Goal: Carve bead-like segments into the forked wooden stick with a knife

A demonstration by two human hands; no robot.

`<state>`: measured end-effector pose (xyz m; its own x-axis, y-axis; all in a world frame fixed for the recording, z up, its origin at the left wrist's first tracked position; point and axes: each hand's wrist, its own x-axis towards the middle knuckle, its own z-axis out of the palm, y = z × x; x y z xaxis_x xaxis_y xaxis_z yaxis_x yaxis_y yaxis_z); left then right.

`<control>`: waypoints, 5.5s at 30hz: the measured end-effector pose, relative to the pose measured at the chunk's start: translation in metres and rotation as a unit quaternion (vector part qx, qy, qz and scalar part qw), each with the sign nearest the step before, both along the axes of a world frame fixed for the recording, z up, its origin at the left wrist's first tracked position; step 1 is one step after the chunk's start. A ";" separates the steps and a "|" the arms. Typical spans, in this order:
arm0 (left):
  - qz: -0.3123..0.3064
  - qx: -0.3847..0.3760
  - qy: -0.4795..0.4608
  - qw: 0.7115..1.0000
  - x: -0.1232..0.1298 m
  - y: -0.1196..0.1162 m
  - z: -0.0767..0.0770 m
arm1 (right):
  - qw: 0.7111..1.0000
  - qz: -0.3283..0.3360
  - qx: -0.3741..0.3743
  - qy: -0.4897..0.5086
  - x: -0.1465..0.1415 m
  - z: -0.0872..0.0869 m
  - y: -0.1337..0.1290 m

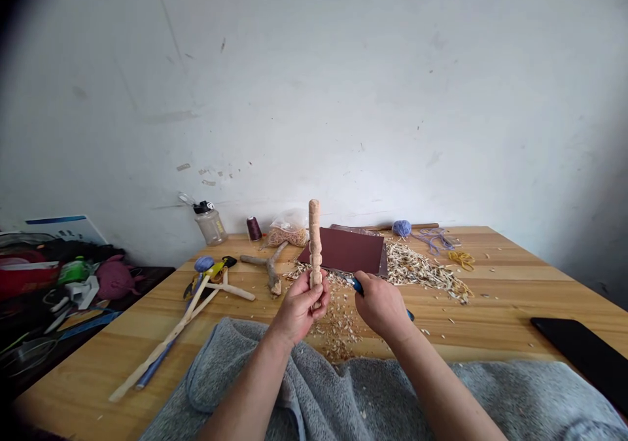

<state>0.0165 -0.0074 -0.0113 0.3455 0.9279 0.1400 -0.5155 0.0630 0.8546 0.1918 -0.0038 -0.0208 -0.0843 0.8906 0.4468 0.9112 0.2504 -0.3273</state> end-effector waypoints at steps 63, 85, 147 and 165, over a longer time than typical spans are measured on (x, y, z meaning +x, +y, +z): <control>0.095 -0.014 0.110 0.989 0.020 -0.011 -0.004 | 0.994 0.019 0.043 -0.100 -0.031 0.019 -0.033; 0.100 -0.041 0.119 0.987 0.018 -0.011 -0.011 | 0.990 -0.003 0.019 -0.139 -0.035 0.025 -0.036; 0.000 -0.054 0.037 0.998 0.016 -0.025 0.009 | 0.990 0.050 0.068 -0.110 -0.024 0.025 -0.032; -0.007 -0.053 0.027 0.998 0.015 -0.025 0.009 | 0.989 0.059 0.100 -0.095 -0.027 0.023 -0.034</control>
